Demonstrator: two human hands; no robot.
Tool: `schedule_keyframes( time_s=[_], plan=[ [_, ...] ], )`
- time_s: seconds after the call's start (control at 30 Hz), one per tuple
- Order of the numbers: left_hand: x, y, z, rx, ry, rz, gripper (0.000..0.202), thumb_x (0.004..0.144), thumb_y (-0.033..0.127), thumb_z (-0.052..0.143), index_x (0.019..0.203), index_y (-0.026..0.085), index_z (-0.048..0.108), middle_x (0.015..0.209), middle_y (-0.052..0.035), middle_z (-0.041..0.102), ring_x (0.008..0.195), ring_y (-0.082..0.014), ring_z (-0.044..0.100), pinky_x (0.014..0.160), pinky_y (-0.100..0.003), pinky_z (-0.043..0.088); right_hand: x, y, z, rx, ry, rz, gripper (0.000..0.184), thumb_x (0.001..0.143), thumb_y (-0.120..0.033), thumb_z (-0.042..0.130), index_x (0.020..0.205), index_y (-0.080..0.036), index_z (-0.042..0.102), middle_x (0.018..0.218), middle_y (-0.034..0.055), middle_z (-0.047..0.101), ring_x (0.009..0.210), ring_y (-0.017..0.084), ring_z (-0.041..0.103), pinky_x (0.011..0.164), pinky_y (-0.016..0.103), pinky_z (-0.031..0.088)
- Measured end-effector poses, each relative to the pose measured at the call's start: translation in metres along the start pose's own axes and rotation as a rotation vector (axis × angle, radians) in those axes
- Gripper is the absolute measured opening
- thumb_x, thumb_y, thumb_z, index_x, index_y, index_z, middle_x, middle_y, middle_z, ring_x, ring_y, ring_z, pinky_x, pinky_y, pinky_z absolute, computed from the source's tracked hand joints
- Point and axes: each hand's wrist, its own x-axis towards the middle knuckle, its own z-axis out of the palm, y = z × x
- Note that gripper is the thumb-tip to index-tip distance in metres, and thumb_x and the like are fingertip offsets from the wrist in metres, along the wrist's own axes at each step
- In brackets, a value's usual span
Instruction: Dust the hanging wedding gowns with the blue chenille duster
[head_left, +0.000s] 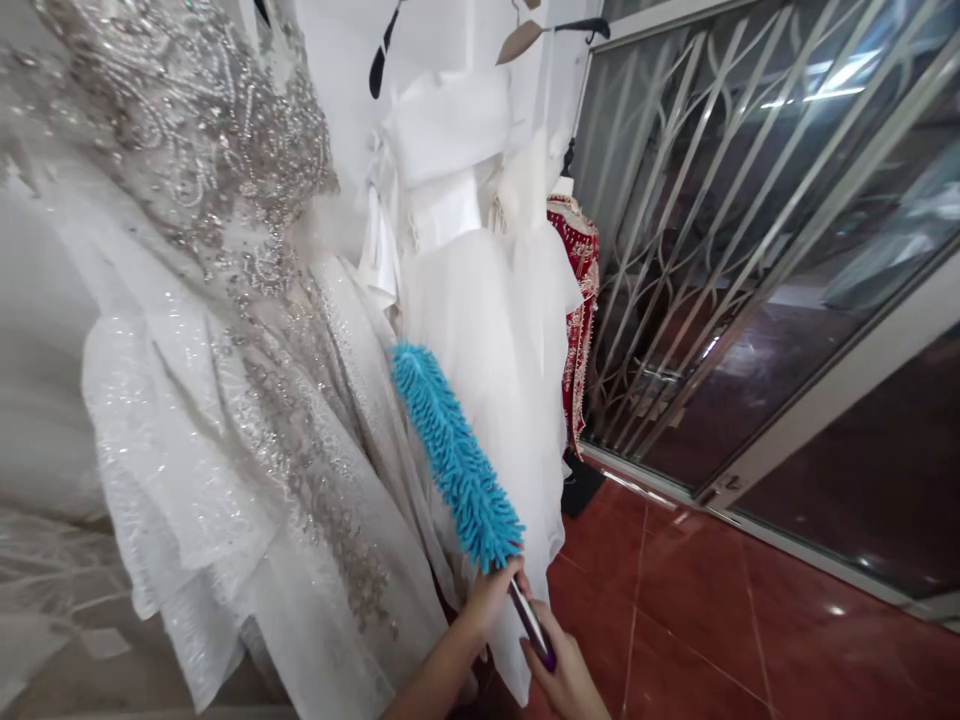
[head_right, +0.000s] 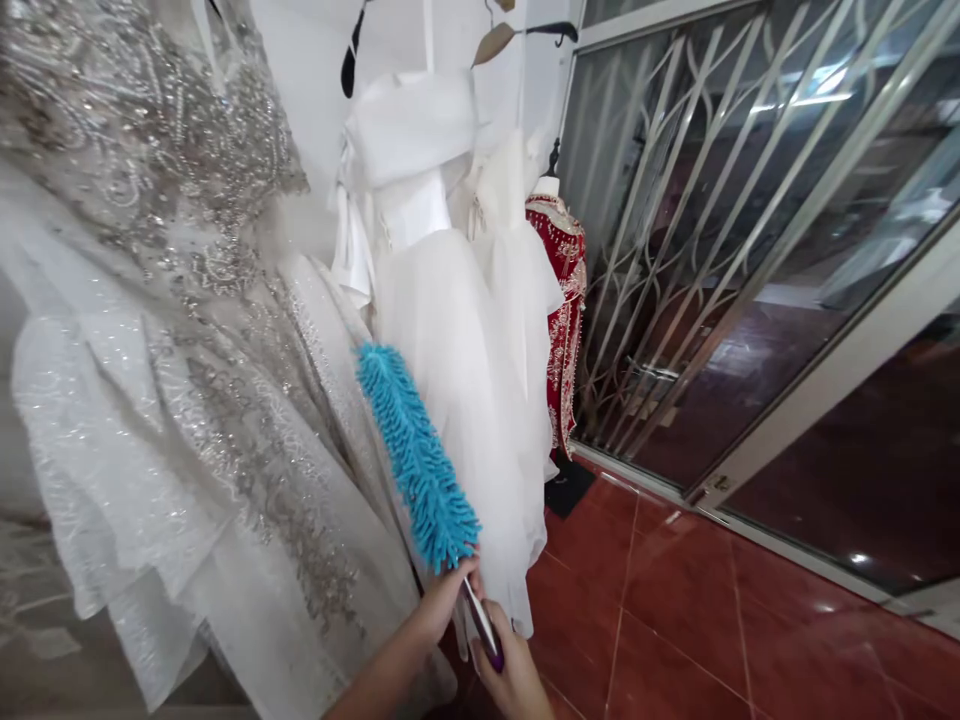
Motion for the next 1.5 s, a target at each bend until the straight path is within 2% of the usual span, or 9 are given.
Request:
schedule_keyframes(
  time_s=[0.13,0.3,0.53,0.67,0.87,1.1,1.3,1.4,1.5],
  plan=[
    [0.032,0.062,0.041,0.066,-0.126,0.188,0.028,0.068,0.039,0.055,0.051,0.019,0.046,0.048,0.0018,0.047,0.052,-0.0129,0.046,0.062,-0.028,0.038,0.060,-0.019,-0.044,-0.109,0.020,-0.083,0.030,0.084,-0.024,0.046,0.112,-0.013,0.053,0.067,0.0006,0.065,0.050,0.014,0.058,0.054,0.020,0.049],
    [0.074,0.132,0.099,0.035,-0.215,0.393,0.024,0.069,0.038,0.056,0.056,0.019,0.046,0.047,0.0046,0.044,0.048,-0.0110,0.045,0.060,-0.028,0.039,0.138,-0.028,-0.108,-0.233,-0.003,-0.160,0.033,0.087,-0.029,0.043,0.117,-0.013,0.046,0.066,0.0011,0.062,0.049,0.014,0.056,0.054,0.022,0.048],
    [0.136,0.183,0.160,-0.021,-0.080,0.524,0.022,0.067,0.038,0.056,0.061,0.019,0.045,0.044,0.0066,0.040,0.042,-0.0097,0.042,0.053,-0.027,0.037,0.231,-0.026,-0.177,-0.114,-0.120,-0.263,0.030,0.086,-0.031,0.046,0.112,-0.016,0.047,0.071,0.0003,0.061,0.055,0.015,0.057,0.055,0.022,0.047],
    [0.171,0.176,0.170,-0.172,0.032,0.525,0.020,0.066,0.033,0.056,0.078,0.019,0.048,0.044,0.0095,0.040,0.040,-0.0094,0.040,0.049,-0.025,0.035,0.263,-0.007,-0.199,-0.064,-0.287,-0.263,0.033,0.085,-0.028,0.046,0.116,-0.015,0.047,0.061,-0.0043,0.052,0.050,0.014,0.050,0.050,0.022,0.043],
    [0.203,0.131,0.169,-0.287,0.147,0.506,0.018,0.068,0.032,0.056,0.073,0.019,0.046,0.044,0.0096,0.038,0.040,-0.0077,0.037,0.048,-0.023,0.032,0.277,0.042,-0.205,0.037,-0.428,-0.277,0.032,0.083,-0.024,0.047,0.114,-0.016,0.051,0.060,-0.0065,0.047,0.050,0.012,0.045,0.051,0.021,0.041],
    [0.205,0.062,0.158,-0.435,0.341,0.350,0.032,0.060,0.038,0.064,0.080,0.018,0.048,0.043,0.0111,0.036,0.039,-0.0074,0.035,0.047,-0.023,0.031,0.245,0.110,-0.191,0.122,-0.570,-0.113,0.040,0.078,-0.023,0.050,0.116,-0.016,0.054,0.068,-0.0021,0.061,0.063,0.017,0.058,0.065,0.025,0.049],
    [0.189,0.008,0.148,-0.462,0.429,0.221,0.038,0.058,0.041,0.066,0.083,0.018,0.049,0.046,0.0104,0.040,0.042,-0.0082,0.039,0.050,-0.025,0.035,0.210,0.148,-0.183,0.163,-0.664,-0.081,0.043,0.072,-0.020,0.056,0.114,-0.015,0.059,0.097,0.0075,0.071,0.089,0.024,0.065,0.081,0.031,0.050],
    [0.176,0.014,0.154,-0.440,0.414,0.218,0.037,0.059,0.040,0.066,0.084,0.018,0.050,0.047,0.0094,0.042,0.043,-0.0087,0.041,0.053,-0.026,0.036,0.208,0.141,-0.190,0.158,-0.709,-0.129,0.046,0.071,-0.017,0.056,0.116,-0.016,0.058,0.103,0.0089,0.071,0.092,0.024,0.066,0.083,0.031,0.050],
    [0.163,0.049,0.167,-0.353,0.324,0.278,0.032,0.062,0.039,0.065,0.081,0.018,0.051,0.046,0.0082,0.043,0.044,-0.0094,0.043,0.054,-0.026,0.037,0.217,0.115,-0.206,0.118,-0.653,-0.157,0.043,0.076,-0.020,0.053,0.119,-0.015,0.056,0.099,0.0087,0.071,0.086,0.022,0.066,0.079,0.029,0.051]
  ],
)
